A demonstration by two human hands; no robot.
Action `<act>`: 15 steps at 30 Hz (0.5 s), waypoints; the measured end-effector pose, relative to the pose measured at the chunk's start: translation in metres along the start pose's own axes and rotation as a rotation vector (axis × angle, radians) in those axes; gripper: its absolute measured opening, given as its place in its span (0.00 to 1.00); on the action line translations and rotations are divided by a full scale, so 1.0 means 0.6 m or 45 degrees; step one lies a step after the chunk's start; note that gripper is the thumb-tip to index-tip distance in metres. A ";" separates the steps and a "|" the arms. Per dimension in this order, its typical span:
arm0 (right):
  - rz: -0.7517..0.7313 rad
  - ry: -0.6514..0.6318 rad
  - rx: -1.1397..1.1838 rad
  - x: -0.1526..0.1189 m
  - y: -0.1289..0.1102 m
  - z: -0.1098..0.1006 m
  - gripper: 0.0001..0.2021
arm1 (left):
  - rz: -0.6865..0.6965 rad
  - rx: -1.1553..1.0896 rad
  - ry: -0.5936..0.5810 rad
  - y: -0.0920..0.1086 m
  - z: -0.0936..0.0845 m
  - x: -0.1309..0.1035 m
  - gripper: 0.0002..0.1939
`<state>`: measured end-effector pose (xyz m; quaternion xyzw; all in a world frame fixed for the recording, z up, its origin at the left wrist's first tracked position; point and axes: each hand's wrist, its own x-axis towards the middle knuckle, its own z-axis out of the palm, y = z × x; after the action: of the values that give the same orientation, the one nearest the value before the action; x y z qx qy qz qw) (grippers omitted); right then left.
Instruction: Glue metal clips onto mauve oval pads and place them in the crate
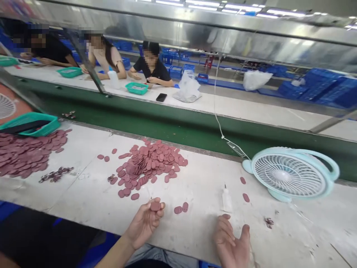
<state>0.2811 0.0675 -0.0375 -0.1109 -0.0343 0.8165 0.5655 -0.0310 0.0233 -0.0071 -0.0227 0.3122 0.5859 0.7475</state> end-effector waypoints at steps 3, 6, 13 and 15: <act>-0.346 0.449 -1.148 0.004 0.009 0.016 0.05 | -0.034 -0.002 0.026 0.002 -0.006 0.004 0.13; -0.732 0.891 -2.020 0.024 -0.001 0.043 0.13 | -0.067 0.024 0.044 0.007 -0.009 0.007 0.13; -0.605 0.852 -2.422 0.112 -0.033 0.050 0.23 | -0.187 0.083 -0.036 0.008 0.016 0.004 0.14; -0.542 0.825 -2.381 0.115 -0.014 0.052 0.23 | -0.195 0.063 -0.092 0.006 0.023 0.002 0.14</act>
<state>0.2588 0.1371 -0.0155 -0.7172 -0.5242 0.2749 0.3678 -0.0277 0.0312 0.0045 -0.0070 0.2966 0.5196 0.8012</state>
